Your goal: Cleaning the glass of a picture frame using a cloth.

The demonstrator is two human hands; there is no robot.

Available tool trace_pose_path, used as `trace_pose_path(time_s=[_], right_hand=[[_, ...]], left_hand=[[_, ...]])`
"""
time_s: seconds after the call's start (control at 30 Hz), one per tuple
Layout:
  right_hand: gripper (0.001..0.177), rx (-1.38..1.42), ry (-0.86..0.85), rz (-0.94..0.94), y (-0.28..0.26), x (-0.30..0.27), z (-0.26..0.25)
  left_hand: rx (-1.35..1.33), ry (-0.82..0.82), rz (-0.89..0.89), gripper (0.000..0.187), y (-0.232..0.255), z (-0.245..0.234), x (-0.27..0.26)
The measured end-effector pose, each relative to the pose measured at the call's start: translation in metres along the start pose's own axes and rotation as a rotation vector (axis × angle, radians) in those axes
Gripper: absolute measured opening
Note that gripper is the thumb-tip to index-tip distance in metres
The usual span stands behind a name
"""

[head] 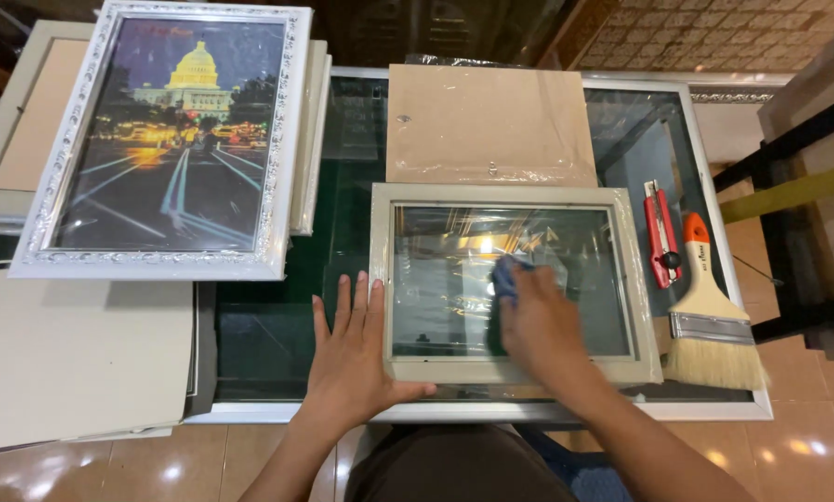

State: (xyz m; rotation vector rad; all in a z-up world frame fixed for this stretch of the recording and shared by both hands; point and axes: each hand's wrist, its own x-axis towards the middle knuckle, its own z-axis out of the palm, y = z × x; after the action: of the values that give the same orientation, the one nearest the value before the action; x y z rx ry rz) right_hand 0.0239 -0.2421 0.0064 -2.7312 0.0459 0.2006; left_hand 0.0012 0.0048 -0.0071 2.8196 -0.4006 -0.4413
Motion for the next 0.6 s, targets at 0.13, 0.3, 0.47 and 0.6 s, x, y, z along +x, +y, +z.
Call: trace_pose_path(time_s=[0.13,0.3,0.47,0.6], right_hand=[[0.046,0.045,0.098,-0.269,-0.03,0.003,0.043],[0.043,0.605,-0.245,-0.07,0.014,0.025,0.013],[0.042,0.332,0.194,-0.028,0.133,0.042,-0.025],[0.038,-0.065,0.284,-0.083,0.104,0.039,-0.016]], left_hand=[[-0.056,0.105,0.03,0.157,-0.005,0.01,-0.002],[-0.056,0.159,0.054,0.155,-0.005,0.012,-0.002],[-0.039,0.104,0.04,0.156,-0.005,0.01,0.0],[-0.065,0.113,0.045,0.155,-0.006,0.012,-0.001]])
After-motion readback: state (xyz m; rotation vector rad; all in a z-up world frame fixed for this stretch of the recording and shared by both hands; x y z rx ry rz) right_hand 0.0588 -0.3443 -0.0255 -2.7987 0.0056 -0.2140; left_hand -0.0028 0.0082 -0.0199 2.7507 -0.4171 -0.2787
